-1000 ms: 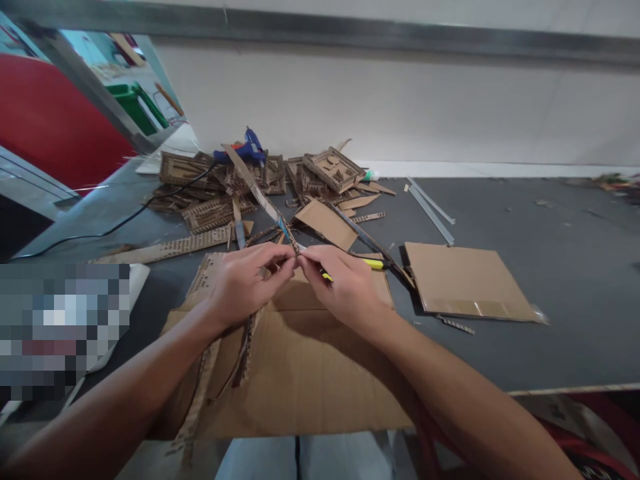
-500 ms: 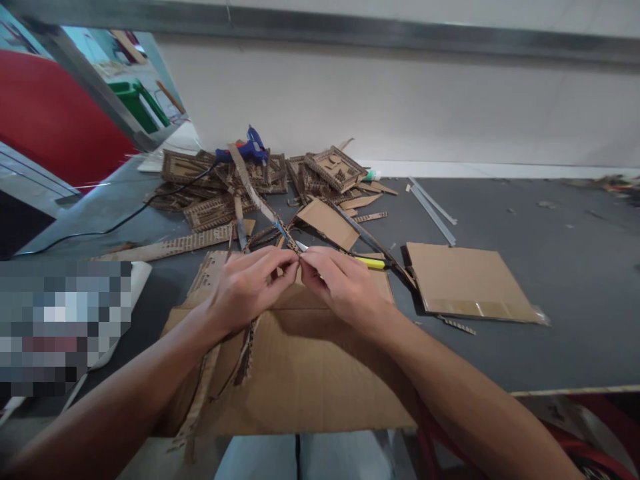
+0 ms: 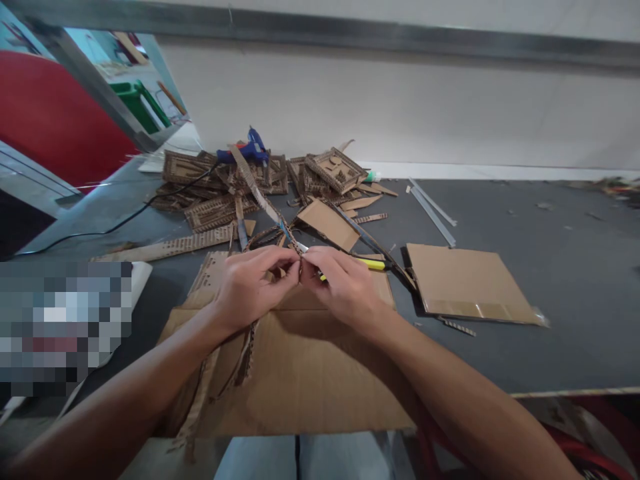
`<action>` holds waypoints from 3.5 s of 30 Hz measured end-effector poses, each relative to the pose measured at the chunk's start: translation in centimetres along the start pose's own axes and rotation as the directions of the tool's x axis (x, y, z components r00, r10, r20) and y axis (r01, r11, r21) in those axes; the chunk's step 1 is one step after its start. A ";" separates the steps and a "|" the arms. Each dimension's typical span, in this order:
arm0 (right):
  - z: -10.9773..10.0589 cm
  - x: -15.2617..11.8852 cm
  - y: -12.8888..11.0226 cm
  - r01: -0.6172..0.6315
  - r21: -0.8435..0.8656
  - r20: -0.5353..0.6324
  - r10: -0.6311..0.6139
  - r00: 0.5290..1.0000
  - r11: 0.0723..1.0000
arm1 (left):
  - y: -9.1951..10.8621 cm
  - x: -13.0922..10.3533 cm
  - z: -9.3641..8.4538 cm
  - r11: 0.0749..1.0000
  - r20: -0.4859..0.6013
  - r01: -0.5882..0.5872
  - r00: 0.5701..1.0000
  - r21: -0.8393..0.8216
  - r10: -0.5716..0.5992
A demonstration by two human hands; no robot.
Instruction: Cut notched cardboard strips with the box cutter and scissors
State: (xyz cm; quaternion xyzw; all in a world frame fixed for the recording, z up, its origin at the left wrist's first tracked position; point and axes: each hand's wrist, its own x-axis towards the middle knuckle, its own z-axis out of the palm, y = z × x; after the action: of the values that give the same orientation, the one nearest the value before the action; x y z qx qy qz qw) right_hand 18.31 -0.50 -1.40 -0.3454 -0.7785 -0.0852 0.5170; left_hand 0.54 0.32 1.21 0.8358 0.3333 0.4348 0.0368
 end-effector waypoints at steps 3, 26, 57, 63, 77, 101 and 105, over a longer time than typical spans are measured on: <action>0.0 0.3 -0.2 -0.028 -0.001 0.005 0.028 1.000 1.000 | 0.0 0.1 0.1 0.999 -0.019 0.005 1.000 -0.035 -0.006; -0.4 1.1 -1.3 -0.455 0.210 0.172 0.425 0.888 0.865 | -0.3 0.6 -0.7 0.861 0.225 0.362 0.928 -0.356 -0.297; -0.4 1.0 -1.2 -0.447 0.201 0.230 0.401 0.887 0.872 | -0.3 0.9 -1.0 0.884 0.318 0.355 0.913 -0.305 -0.257; -0.4 1.0 -1.3 -0.468 0.200 0.252 0.416 0.874 0.861 | -0.6 0.9 -1.2 0.898 0.303 0.328 0.923 -0.292 -0.239; -0.6 1.1 -1.3 -0.517 0.228 0.262 0.460 0.848 0.825 | -1.1 0.9 -1.4 0.851 0.333 0.410 0.893 -0.329 -0.302; -0.2 0.6 -0.5 -0.244 0.187 0.171 0.213 0.962 0.952 | -1.1 -0.5 -0.2 0.999 0.050 0.030 0.998 -0.012 -0.030; -0.1 0.5 -0.9 -0.502 0.362 0.277 0.423 0.862 0.785 | -1.3 -0.7 -0.2 0.998 0.055 0.033 0.998 0.049 -0.036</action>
State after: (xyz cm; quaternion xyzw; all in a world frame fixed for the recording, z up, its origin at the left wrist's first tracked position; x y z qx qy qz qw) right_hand 17.75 -0.96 -0.69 -0.4123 -0.7126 0.2468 0.5112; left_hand -0.58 0.83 0.37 0.8423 0.3569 0.4025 0.0336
